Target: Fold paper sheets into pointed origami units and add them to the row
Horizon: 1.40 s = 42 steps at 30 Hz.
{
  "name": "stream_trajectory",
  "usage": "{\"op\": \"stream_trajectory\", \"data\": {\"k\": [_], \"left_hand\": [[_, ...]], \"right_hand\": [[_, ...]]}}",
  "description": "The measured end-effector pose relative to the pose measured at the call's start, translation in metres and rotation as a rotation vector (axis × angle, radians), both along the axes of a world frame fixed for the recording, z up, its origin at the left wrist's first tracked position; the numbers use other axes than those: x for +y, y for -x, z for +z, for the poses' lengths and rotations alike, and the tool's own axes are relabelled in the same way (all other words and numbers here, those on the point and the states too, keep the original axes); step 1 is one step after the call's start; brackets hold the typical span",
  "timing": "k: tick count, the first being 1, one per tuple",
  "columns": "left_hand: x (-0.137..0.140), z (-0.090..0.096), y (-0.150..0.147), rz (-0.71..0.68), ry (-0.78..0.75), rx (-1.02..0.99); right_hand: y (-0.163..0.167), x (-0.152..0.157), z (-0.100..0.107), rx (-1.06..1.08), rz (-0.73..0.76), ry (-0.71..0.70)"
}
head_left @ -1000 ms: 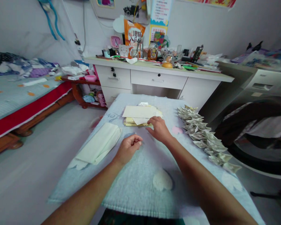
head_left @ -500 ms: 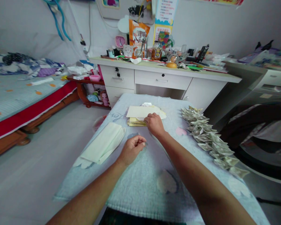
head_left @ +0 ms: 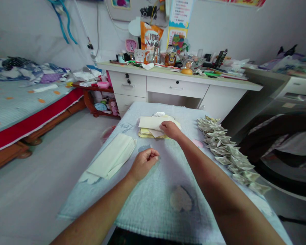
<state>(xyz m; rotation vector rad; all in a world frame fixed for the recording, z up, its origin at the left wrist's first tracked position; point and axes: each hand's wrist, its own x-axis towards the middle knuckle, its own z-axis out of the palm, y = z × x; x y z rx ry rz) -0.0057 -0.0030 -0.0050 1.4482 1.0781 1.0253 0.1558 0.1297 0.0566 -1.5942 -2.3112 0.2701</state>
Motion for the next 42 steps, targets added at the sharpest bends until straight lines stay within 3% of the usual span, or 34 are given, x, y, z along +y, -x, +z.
{"op": "stream_trajectory", "data": {"k": [8,12,18,22,29,32,35,38,42], "left_hand": [[0.001,0.006,-0.002,0.100,-0.030,0.068],[-0.004,0.033,-0.003,0.117,0.099,0.114],[-0.015,0.071,0.003,-0.036,0.260,-0.089],[-0.013,0.067,0.010,-0.039,0.293,-0.076],[0.003,0.036,0.006,0.144,0.274,-0.026],[0.008,0.022,0.002,0.200,0.159,0.034],[0.009,0.010,0.002,0.257,-0.180,0.169],[0.006,0.003,0.008,0.186,-0.529,0.362],[0.003,0.002,0.014,0.081,-0.732,0.516]], "right_hand": [[-0.004,0.002,0.009,0.066,-0.027,-0.036],[-0.007,0.000,0.009,0.102,0.019,-0.050],[-0.010,-0.010,0.013,0.176,0.067,-0.093],[-0.017,-0.028,0.023,0.322,0.107,-0.163],[-0.041,-0.091,0.030,0.478,0.268,-0.176],[-0.055,-0.121,0.024,0.531,0.318,-0.116],[-0.069,-0.145,0.014,0.597,0.348,0.006],[-0.080,-0.161,0.002,0.604,0.354,0.098],[-0.086,-0.166,-0.017,0.587,0.300,0.110]]}}
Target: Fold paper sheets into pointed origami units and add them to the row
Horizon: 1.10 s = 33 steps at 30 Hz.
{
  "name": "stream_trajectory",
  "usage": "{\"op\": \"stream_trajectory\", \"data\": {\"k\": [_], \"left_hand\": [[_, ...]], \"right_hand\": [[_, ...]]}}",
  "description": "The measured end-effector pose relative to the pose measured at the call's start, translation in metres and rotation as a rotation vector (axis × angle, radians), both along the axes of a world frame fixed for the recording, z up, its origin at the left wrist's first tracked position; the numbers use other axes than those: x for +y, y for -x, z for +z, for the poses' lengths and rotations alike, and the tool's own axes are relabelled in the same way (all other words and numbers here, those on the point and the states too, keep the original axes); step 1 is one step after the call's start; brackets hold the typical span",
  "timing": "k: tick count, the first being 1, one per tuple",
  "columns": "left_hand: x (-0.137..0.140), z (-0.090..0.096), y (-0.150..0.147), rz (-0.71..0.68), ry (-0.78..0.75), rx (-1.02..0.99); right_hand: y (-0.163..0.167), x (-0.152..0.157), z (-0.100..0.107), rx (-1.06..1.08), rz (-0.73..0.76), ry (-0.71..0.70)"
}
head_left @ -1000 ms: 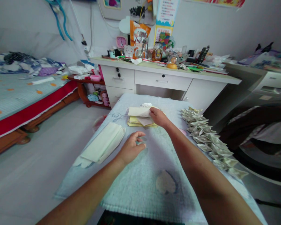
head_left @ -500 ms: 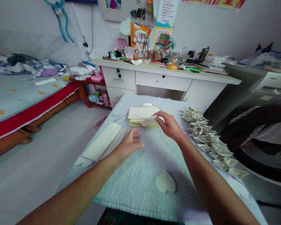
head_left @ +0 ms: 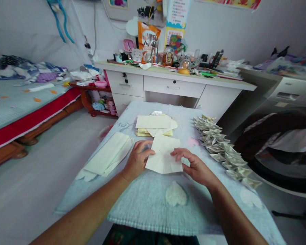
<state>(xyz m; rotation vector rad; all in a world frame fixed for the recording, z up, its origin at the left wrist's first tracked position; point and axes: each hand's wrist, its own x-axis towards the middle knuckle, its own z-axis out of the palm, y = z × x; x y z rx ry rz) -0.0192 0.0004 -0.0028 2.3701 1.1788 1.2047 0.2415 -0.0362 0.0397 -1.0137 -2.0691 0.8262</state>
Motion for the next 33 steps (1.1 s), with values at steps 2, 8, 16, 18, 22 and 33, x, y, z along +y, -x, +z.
{"op": "stream_trajectory", "data": {"k": [2,8,16,18,22,33], "left_hand": [[-0.001,0.001,0.001,-0.006,-0.020,0.023],[-0.009,0.006,0.003,-0.067,-0.043,0.021],[-0.013,0.007,0.000,-0.019,-0.024,-0.014],[-0.012,0.008,-0.001,-0.032,0.016,-0.029],[-0.013,0.011,-0.003,-0.040,0.106,-0.127],[-0.018,0.037,-0.013,-0.028,0.499,-0.364]], "right_hand": [[0.001,0.003,-0.010,-0.083,-0.078,-0.069],[0.006,0.017,-0.033,-0.203,-0.238,-0.249],[0.008,0.013,-0.032,-0.003,-0.244,-0.224],[0.009,0.010,-0.031,0.019,-0.196,-0.190],[0.009,0.006,-0.031,0.090,-0.175,-0.095],[0.016,0.005,-0.029,0.511,-0.208,0.235]]}}
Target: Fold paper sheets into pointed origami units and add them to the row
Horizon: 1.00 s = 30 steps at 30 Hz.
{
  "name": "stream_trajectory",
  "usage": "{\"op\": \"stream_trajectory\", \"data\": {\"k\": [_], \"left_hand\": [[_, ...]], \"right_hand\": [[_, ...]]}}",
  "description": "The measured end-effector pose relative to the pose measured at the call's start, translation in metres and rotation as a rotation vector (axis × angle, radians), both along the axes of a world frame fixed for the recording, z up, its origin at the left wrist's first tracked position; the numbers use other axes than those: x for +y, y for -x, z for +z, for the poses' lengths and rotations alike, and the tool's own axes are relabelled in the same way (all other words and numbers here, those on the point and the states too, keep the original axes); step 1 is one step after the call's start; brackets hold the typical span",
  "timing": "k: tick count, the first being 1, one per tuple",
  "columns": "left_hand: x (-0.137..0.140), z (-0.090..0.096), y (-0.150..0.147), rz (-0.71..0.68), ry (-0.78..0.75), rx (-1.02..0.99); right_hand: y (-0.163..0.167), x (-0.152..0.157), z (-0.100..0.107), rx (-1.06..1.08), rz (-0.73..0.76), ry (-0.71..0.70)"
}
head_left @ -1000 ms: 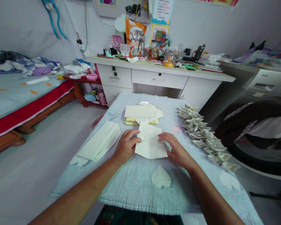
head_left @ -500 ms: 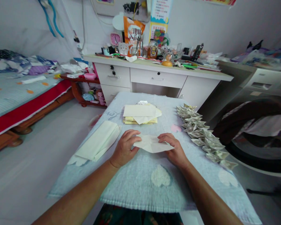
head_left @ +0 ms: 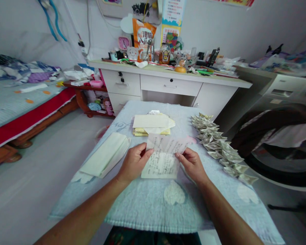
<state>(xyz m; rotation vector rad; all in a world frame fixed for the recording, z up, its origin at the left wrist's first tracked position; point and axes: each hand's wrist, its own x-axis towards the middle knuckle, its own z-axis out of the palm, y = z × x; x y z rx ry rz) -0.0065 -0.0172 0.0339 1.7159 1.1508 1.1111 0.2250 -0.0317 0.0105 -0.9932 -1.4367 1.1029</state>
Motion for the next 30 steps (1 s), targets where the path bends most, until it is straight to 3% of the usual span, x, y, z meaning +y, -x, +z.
{"op": "stream_trajectory", "data": {"k": [4,8,10,13,19,23,26,28,30], "left_hand": [[0.004,0.000,-0.009,-0.092,0.247,-0.290],[0.008,-0.007,-0.015,-0.048,0.489,-0.445],[0.008,-0.013,-0.015,-0.018,0.549,-0.437],[0.010,-0.023,-0.014,0.035,0.603,-0.362],[0.011,-0.027,-0.011,0.038,0.687,-0.223],[0.007,-0.021,-0.002,-0.048,0.590,0.082],[0.005,-0.020,0.010,-0.011,0.310,0.281],[0.004,-0.019,0.015,0.009,0.185,0.232],[0.000,-0.018,0.017,-0.091,0.214,0.087]], "right_hand": [[0.001,0.001,0.002,0.100,0.024,0.074],[-0.011,0.004,0.002,-0.133,-0.135,-0.059],[-0.018,0.004,0.001,-0.367,-0.186,-0.188],[-0.026,0.001,-0.002,-0.673,-0.057,-0.277],[-0.024,-0.002,-0.002,-0.809,0.102,-0.361],[-0.020,0.000,0.000,-0.713,0.141,-0.360],[-0.017,0.000,-0.002,-0.670,0.134,-0.272],[-0.014,0.000,-0.005,-0.630,0.071,-0.187],[-0.010,0.001,-0.008,-0.536,0.036,-0.096]]}}
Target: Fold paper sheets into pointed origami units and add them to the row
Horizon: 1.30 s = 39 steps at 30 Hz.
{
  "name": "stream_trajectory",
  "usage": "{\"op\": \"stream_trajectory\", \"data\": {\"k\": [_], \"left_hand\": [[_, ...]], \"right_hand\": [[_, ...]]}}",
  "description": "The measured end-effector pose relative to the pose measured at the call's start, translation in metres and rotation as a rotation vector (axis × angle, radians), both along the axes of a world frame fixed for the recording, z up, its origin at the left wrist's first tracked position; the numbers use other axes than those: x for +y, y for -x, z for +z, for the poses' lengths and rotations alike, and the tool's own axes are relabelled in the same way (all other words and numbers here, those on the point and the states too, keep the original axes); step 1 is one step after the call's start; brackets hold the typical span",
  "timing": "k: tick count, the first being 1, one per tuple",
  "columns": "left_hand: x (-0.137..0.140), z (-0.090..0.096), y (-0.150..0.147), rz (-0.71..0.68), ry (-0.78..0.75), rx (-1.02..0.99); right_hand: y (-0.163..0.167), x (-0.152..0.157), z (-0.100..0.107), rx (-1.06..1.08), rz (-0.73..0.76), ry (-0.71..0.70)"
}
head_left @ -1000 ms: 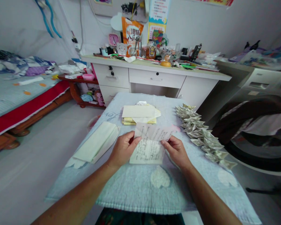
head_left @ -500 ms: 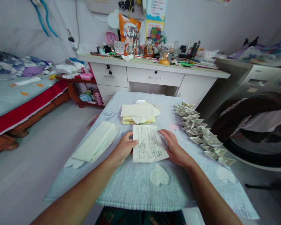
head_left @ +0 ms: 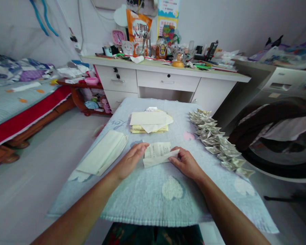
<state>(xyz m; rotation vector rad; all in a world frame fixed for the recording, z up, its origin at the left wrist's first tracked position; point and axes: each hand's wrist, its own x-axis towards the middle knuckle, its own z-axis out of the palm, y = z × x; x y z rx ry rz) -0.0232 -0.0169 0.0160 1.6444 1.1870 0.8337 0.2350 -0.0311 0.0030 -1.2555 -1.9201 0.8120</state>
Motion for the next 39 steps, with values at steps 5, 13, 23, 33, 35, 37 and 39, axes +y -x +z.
{"op": "stream_trajectory", "data": {"k": [5,13,23,33,35,37,39], "left_hand": [[-0.018,0.004,-0.013,0.132,-0.474,0.162],[-0.029,-0.005,-0.040,-0.279,-0.919,0.736],[-0.013,-0.007,-0.039,-0.407,-0.755,0.909],[-0.002,-0.008,-0.033,-0.372,-0.950,0.709],[0.002,-0.009,-0.029,-0.293,-0.964,0.581],[0.005,-0.009,-0.025,-0.212,-0.984,0.473],[0.007,-0.009,-0.023,-0.145,-1.016,0.396]], "right_hand": [[0.012,0.006,-0.005,0.081,-0.125,0.105],[0.015,0.013,-0.019,-0.357,-0.354,-0.149],[0.015,0.003,-0.006,-0.429,-0.082,-0.281],[0.012,0.001,-0.003,-0.362,0.021,-0.283],[0.011,0.000,-0.002,-0.341,-0.018,-0.311],[0.009,-0.002,0.000,-0.315,-0.063,-0.355],[0.008,-0.004,0.001,-0.294,-0.092,-0.405]]}}
